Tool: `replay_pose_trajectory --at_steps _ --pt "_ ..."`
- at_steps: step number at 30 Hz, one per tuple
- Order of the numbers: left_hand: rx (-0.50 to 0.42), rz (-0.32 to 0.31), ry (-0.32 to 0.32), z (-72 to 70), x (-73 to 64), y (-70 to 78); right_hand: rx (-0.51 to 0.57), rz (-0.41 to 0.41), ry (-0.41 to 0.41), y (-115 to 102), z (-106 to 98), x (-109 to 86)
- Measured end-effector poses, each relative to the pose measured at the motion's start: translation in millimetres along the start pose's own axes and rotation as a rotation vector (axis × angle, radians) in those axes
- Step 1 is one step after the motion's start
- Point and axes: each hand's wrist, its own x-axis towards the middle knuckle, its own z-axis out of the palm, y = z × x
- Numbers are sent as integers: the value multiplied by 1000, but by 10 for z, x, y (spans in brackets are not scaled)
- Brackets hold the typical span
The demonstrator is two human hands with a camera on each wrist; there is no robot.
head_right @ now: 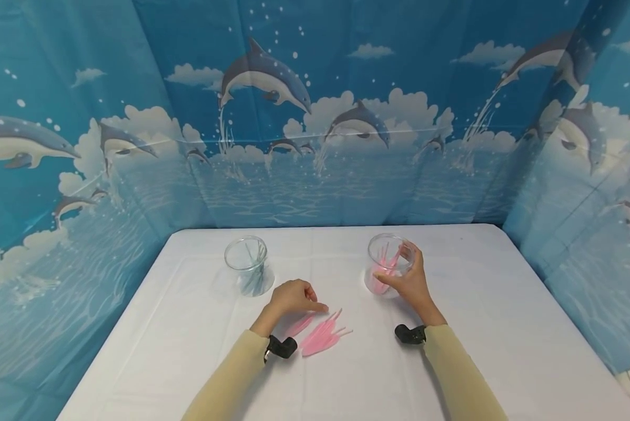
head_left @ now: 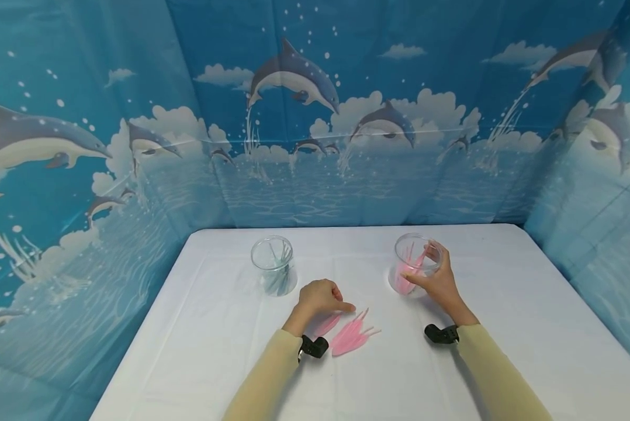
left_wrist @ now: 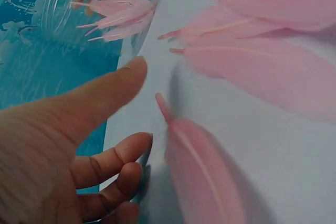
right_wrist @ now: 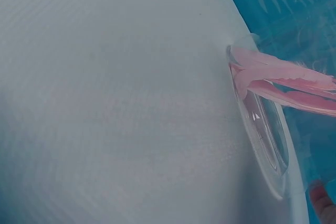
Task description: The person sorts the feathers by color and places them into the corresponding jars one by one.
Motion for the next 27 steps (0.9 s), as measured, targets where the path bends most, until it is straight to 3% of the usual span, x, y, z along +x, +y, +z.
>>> replay_pose_trajectory --at_steps 7,14,27 --pt "77 23 41 68 -64 40 -17 -1 16 140 5 56" --pt "118 -3 36 112 -82 92 -16 16 10 146 -4 45" --pt "80 3 48 132 -93 70 -21 20 9 143 -6 51"
